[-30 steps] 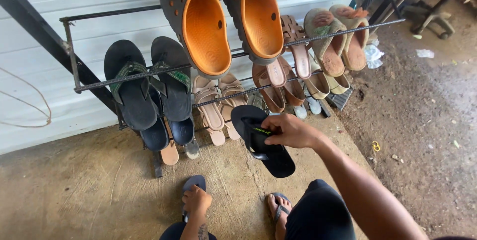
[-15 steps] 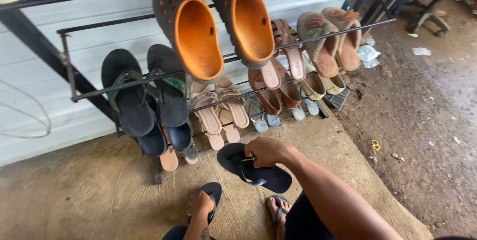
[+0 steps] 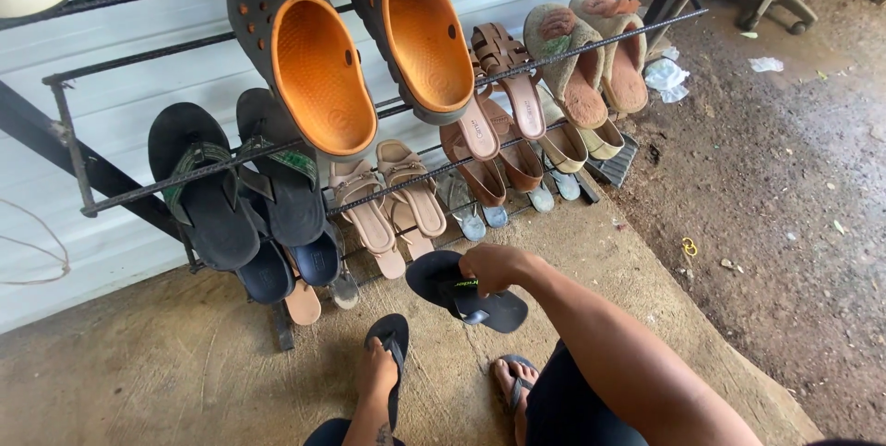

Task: Organizing various shoes and sandals on a multi-tier shoe rack.

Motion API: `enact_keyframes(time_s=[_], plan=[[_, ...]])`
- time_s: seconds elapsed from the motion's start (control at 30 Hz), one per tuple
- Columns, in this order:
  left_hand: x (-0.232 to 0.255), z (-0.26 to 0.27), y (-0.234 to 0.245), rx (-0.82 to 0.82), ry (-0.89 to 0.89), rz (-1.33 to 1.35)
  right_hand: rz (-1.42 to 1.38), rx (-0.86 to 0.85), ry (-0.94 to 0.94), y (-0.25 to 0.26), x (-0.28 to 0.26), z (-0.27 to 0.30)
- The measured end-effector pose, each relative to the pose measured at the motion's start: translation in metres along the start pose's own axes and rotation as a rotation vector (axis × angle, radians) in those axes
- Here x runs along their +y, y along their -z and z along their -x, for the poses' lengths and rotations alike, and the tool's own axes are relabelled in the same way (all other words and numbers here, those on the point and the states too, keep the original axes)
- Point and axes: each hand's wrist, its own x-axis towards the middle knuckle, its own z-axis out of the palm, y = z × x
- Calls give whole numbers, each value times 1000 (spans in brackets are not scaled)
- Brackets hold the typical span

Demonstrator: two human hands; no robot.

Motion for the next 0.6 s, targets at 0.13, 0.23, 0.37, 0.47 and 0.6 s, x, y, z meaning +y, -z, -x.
enact_keyframes(time_s=[0.13, 0.23, 0.37, 0.47, 0.6], plan=[[18, 19, 23, 95, -50, 31, -2, -40, -7, -4, 15, -10], [17, 6, 10, 147, -103, 75, -29, -61, -39, -10, 25, -16], [20, -5, 1, 152, -88, 136, -80, -80, -121, -11, 27, -16], [11, -24, -21, 211, -132, 232, -84, -101, -152, -14, 28, -19], [20, -14, -7, 113, -90, 179, -73, -121, -131, -20, 29, -24]])
